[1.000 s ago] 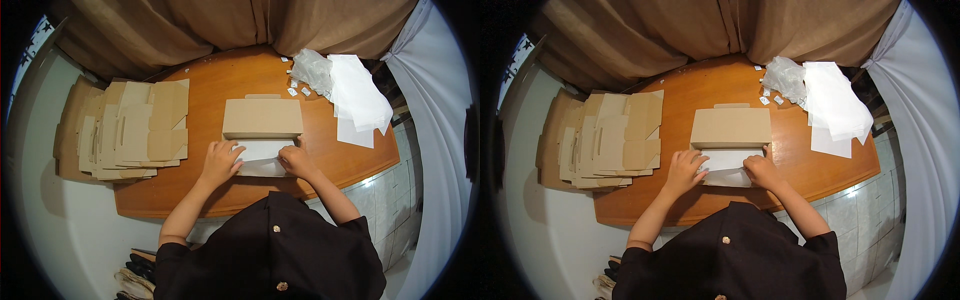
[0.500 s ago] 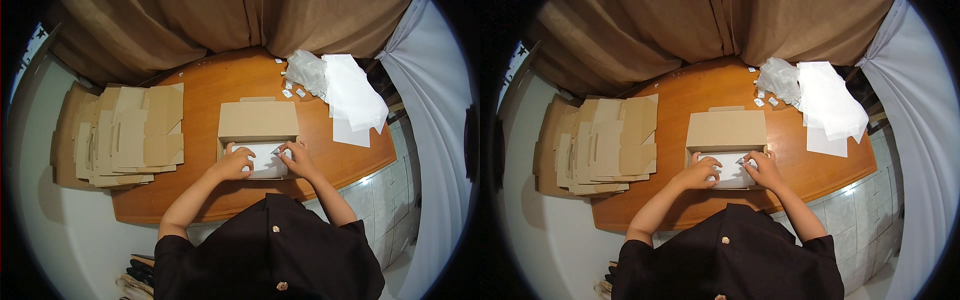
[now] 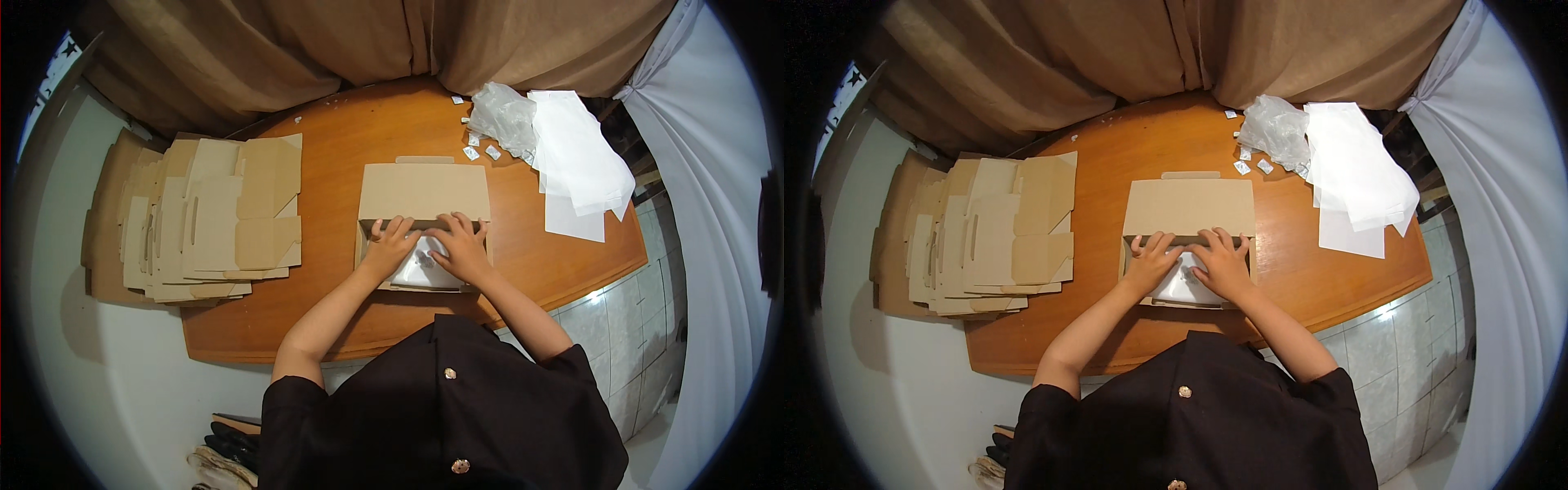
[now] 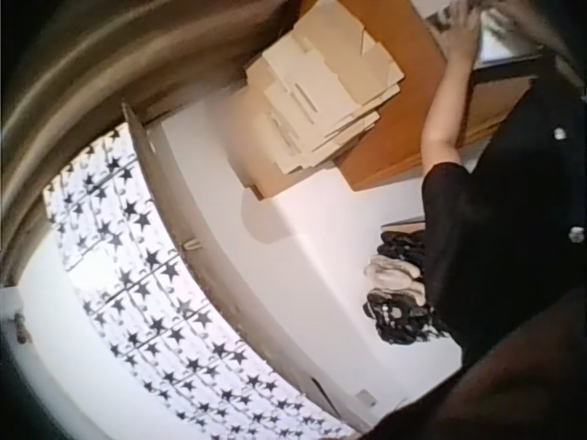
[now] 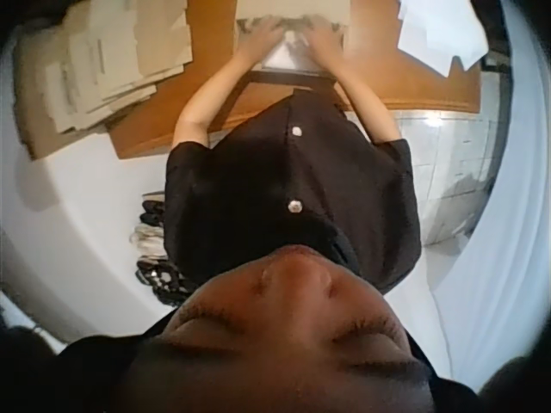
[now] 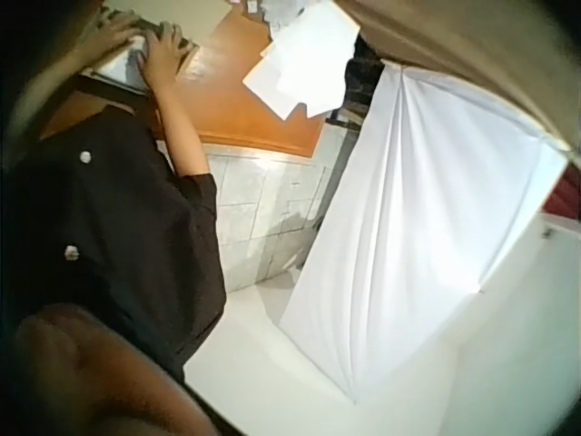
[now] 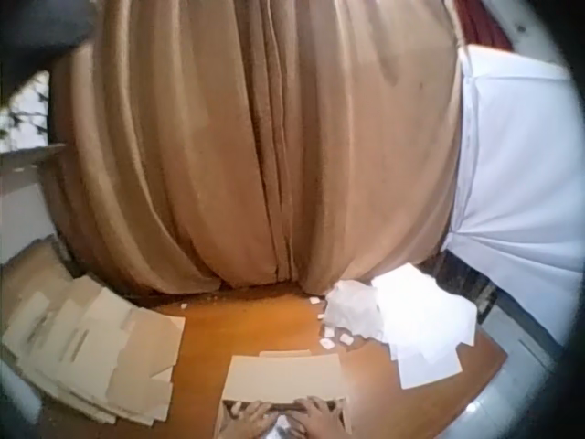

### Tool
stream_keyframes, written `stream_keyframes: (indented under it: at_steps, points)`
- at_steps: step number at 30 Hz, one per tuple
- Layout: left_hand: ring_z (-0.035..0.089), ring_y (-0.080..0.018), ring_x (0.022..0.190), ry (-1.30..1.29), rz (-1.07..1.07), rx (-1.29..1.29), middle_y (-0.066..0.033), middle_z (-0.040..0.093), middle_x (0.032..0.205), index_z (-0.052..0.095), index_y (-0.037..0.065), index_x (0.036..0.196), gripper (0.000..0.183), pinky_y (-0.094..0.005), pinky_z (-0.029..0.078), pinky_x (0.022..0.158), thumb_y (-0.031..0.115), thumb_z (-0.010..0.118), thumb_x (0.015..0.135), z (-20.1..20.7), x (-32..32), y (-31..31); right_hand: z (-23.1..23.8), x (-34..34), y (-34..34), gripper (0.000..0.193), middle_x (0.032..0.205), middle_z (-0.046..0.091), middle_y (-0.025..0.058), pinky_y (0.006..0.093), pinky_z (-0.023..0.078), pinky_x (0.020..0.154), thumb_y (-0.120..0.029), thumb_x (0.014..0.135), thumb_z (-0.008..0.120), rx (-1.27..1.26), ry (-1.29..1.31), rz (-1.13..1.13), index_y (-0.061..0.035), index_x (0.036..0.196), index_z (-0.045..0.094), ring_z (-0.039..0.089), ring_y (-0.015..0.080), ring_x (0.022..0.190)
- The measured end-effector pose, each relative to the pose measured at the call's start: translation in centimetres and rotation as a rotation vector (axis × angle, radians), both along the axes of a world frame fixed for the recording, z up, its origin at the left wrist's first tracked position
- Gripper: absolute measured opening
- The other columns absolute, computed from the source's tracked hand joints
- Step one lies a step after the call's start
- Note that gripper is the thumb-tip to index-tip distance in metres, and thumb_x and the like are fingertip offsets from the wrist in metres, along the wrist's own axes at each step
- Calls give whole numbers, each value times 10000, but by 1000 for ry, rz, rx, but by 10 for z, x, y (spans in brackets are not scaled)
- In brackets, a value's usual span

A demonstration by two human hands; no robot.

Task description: Fold cardboard shoe boxes, place tissue paper inside, and stack them on a shelf.

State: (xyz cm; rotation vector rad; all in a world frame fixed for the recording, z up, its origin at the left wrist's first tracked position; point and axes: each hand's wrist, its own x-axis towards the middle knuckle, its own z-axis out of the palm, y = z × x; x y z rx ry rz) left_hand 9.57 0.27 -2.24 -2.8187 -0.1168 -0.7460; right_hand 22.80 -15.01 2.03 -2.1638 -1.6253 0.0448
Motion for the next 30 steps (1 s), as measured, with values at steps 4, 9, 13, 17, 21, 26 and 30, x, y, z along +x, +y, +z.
stream_keyframes:
  at_steps: [4, 9, 13, 17, 21, 26, 30]
  points:
    - [436, -198, 1096, 1, 143, -417, -29, 515, 1086, 621, 188, 1013, 269, -488, 154, 942, 243, 656, 752, 59, -7, -12, 7, 10, 2, 586, 1257, 440, 134, 640, 188, 927, -314, 744, 657, 181, -36, -343, -196, 1272, 430, 343, 300, 1226]
    - [473, -205, 1035, -341, 210, -476, -26, 548, 1021, 639, 168, 986, 240, -453, 228, 910, 257, 674, 765, 77, -60, -9, -21, 71, 14, 720, 1209, 453, 207, 489, 262, 980, -314, 801, 610, 378, 539, -753, -87, 1379, 246, 410, 310, 1163]
    - [521, -189, 954, -167, 124, -594, -12, 580, 917, 656, 163, 962, 222, -430, 247, 903, 256, 681, 763, 39, -104, -27, -13, 84, 5, 686, 1153, 482, 180, 315, 339, 952, -265, 843, 579, 545, 1093, -610, -54, 1387, 219, 475, 250, 1076]
    - [539, -168, 925, -117, 149, -601, 18, 598, 919, 661, 160, 947, 219, -419, 244, 893, 212, 707, 738, 12, -116, -51, -3, 72, -1, 684, 1183, 440, 147, 352, 341, 952, -224, 841, 594, 767, 1047, -493, -52, 1386, 220, 450, 224, 1092]
    - [503, -177, 1005, -176, 305, -468, 12, 593, 951, 681, 176, 892, 153, -438, 188, 915, 228, 701, 749, -9, -111, -62, 12, 30, -13, 718, 1223, 407, 147, 373, 326, 973, -235, 818, 627, 908, 1027, -376, -43, 1380, 223, 427, 238, 1122]
    - [316, -294, 1202, -207, 397, -413, -86, 419, 1253, 650, 155, 979, 252, -468, 187, 953, 294, 686, 771, -13, -110, -62, -5, -9, -43, 869, 1315, 353, 170, 414, 274, 1034, -280, 709, 743, 781, 763, -394, -43, 1372, 235, 364, 292, 1220]
    - [291, -326, 1251, -447, 267, -680, -175, 319, 1343, 468, 89, 1244, 571, -466, 217, 1018, 398, 650, 800, -22, -112, -55, -20, -26, -61, 1055, 1355, 318, 193, 420, 249, 1055, -340, 599, 832, 761, 708, -383, -36, 1377, 187, 317, 316, 1271]
